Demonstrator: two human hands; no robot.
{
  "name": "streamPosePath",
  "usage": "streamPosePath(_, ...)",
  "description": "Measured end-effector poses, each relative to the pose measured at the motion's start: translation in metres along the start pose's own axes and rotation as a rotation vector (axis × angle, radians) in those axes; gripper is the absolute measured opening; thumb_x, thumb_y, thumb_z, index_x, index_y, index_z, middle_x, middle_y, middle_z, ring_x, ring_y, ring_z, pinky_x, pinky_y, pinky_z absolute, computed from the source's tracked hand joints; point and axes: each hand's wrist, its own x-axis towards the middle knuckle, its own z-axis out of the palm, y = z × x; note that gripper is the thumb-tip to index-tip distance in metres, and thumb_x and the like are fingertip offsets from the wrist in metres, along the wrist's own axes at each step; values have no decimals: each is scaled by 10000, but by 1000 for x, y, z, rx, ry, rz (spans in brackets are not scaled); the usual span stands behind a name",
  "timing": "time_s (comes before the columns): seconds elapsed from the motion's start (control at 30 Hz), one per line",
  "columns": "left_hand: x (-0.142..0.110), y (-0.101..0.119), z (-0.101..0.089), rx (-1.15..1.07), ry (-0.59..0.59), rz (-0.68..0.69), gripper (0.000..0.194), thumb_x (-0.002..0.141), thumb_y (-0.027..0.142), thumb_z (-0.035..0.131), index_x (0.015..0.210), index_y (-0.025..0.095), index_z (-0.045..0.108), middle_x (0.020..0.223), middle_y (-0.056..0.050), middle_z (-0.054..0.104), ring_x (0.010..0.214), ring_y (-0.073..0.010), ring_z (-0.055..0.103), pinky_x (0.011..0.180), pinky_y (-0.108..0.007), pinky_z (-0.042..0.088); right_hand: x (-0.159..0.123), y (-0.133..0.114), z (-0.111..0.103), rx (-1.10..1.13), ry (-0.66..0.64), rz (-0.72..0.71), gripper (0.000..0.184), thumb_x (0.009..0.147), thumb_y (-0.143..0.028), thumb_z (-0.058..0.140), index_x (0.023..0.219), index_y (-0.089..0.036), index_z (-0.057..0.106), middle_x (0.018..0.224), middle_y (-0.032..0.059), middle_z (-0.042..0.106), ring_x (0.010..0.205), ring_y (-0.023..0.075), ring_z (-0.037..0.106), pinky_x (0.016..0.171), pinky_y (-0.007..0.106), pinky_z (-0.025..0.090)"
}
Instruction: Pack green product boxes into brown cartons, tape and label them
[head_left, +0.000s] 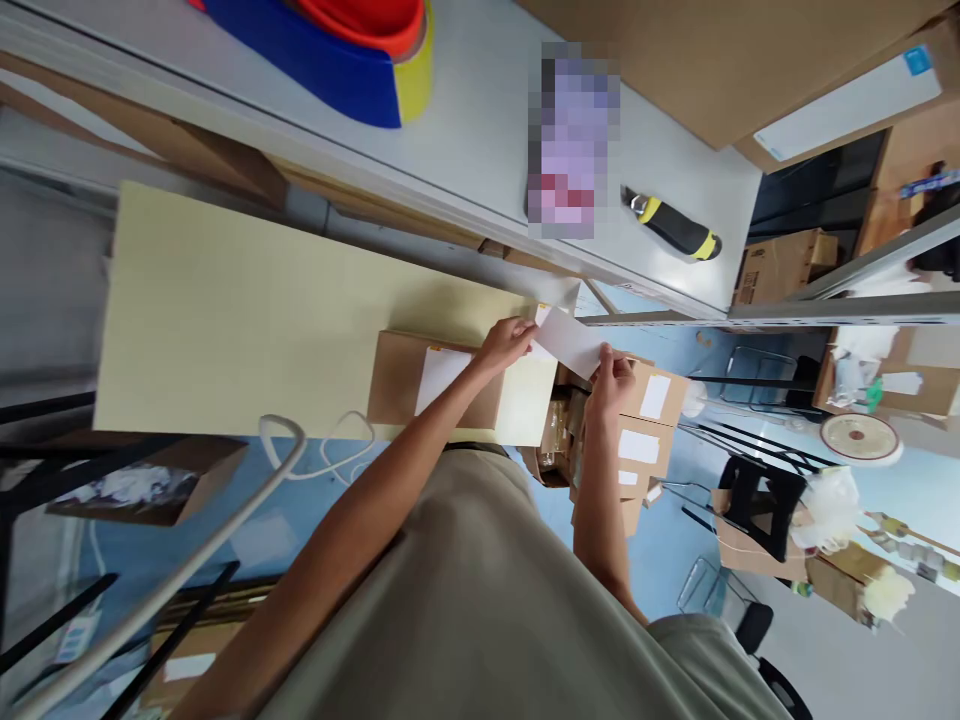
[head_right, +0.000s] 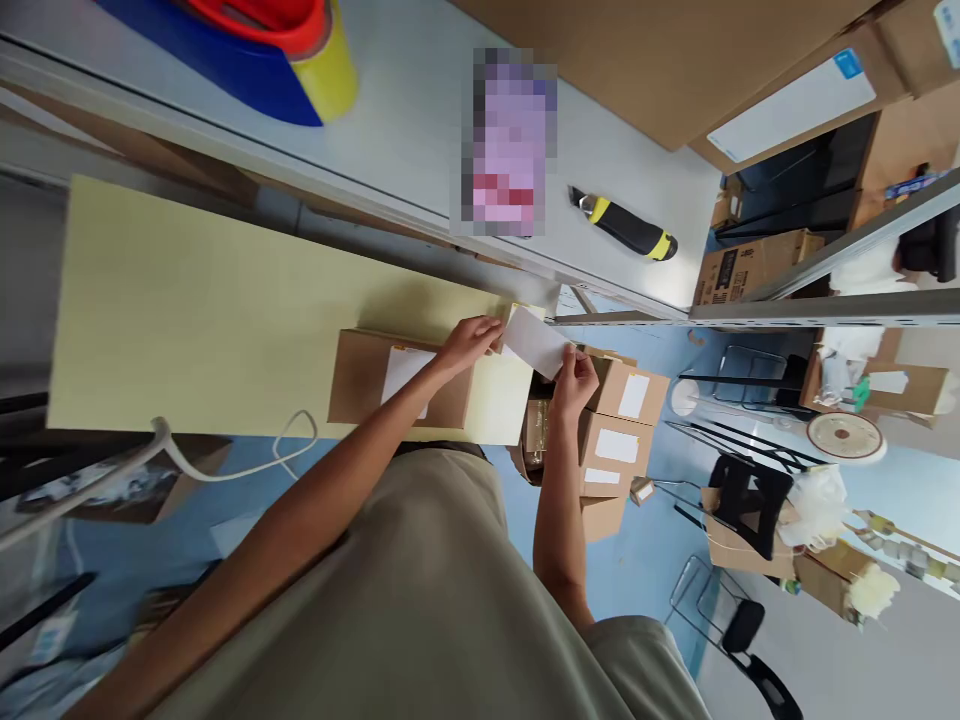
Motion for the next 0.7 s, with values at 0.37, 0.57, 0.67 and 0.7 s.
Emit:
streamPosePath(0.37,-185,-11,-68,-337,59,-176,472,800,578,817,1045,176,797,1011,-97,820,656,-111,597,562,-240,445,-80,-12,-2,247,-396,204,449,885,-644,761,747,-259,576,650,-55,512,633,141,543,574,258,443)
streamPosePath(0.57,-245,-6,-62,-399,158,-126,387,792,521,827,970,178,797,953,-89,808,648,-108,574,532,-234,398,-111,-16,-13,320,-500,200,418,858,-587,830,760,-242,616,721,-24,634,701,149,617,616,263,508)
streamPosePath(0.67,-268,-2,-58,-417,192,-89,360,799,507,829,929,173,796,918,-92,800,627,-106,555,505,-236,370,-120,-17,-20,317,-548,202,417,858,-592,829,766,-242,622,694,-39,604,678,142,601,598,256,492)
streamPosePath(0.7,-274,-1,-57,-416,201,-77,358,806,508,826,922,171,796,910,-94,797,623,-106,553,499,-237,364,-123,-17,-22,306,-559,203,416,855,-598,826,770,-243,628,689,-41,600,672,141,595,592,256,486)
